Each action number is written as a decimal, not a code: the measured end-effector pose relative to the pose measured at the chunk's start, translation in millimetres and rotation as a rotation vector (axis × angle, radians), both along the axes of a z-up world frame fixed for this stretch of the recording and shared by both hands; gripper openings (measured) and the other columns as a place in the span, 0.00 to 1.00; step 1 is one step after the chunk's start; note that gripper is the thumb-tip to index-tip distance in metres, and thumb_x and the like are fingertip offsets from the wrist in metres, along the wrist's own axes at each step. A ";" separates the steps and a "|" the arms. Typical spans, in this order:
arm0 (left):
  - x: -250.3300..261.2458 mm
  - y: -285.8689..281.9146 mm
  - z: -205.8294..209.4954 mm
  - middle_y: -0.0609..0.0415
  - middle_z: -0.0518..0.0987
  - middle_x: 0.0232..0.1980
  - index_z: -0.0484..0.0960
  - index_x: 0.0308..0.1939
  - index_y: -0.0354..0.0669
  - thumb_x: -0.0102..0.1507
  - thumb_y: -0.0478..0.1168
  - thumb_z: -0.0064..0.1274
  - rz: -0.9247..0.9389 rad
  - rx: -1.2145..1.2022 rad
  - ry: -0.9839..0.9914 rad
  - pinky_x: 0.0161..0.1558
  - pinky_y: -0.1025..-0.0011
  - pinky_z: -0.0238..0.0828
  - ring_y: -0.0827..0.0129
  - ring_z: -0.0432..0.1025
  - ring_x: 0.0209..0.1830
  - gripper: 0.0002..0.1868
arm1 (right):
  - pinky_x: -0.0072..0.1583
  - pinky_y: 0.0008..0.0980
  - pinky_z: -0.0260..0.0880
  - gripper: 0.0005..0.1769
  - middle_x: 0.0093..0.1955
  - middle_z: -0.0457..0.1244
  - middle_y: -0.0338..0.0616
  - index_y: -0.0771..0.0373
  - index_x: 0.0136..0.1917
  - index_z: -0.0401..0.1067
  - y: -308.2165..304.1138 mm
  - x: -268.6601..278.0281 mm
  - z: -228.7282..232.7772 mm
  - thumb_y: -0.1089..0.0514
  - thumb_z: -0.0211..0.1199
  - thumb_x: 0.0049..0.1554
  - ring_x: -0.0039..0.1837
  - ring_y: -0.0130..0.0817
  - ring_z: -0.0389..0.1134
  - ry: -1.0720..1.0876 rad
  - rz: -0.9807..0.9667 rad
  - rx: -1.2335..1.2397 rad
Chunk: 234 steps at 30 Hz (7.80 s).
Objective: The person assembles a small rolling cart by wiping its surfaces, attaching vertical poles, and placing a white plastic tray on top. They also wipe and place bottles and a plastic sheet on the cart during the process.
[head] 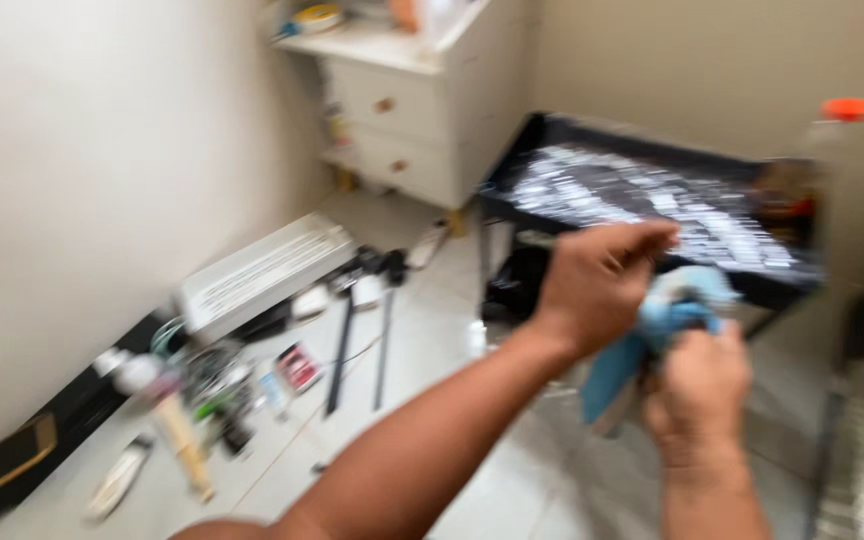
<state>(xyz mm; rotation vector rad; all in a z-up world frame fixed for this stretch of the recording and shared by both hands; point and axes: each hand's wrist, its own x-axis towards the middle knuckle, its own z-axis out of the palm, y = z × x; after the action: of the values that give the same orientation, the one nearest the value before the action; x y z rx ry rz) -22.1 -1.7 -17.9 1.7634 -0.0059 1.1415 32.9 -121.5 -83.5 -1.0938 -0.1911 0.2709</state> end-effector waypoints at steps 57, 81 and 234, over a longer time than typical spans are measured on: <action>-445.6 397.0 -164.9 0.47 0.70 0.55 0.68 0.62 0.37 0.56 0.38 0.69 1.113 -0.248 0.259 0.49 0.67 0.74 0.64 0.73 0.49 0.35 | 0.69 0.54 0.61 0.33 0.68 0.60 0.47 0.57 0.72 0.58 176.3 -196.1 -0.7 0.38 0.25 0.70 0.67 0.43 0.62 0.137 0.381 -0.516; -225.9 105.5 -114.4 0.50 0.79 0.59 0.67 0.70 0.47 0.58 0.74 0.49 -0.194 -0.592 0.503 0.56 0.72 0.73 0.68 0.74 0.58 0.47 | 0.60 0.39 0.68 0.33 0.54 0.70 0.54 0.70 0.59 0.73 134.2 -147.4 -58.0 0.40 0.39 0.68 0.57 0.41 0.69 -0.397 0.503 -0.572; -214.3 125.4 -80.4 0.49 0.78 0.55 0.68 0.72 0.43 0.62 0.56 0.66 0.405 0.517 0.197 0.47 0.63 0.75 0.59 0.76 0.47 0.41 | 0.54 0.41 0.75 0.15 0.54 0.68 0.52 0.69 0.62 0.71 111.2 -107.0 14.7 0.56 0.56 0.66 0.54 0.42 0.71 0.147 0.544 0.237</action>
<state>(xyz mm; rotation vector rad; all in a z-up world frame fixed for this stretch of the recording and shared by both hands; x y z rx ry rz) -236.4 123.7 -98.4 2.4110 0.1988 1.3250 -74.1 -10.3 -68.7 -0.7664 -0.3785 0.7927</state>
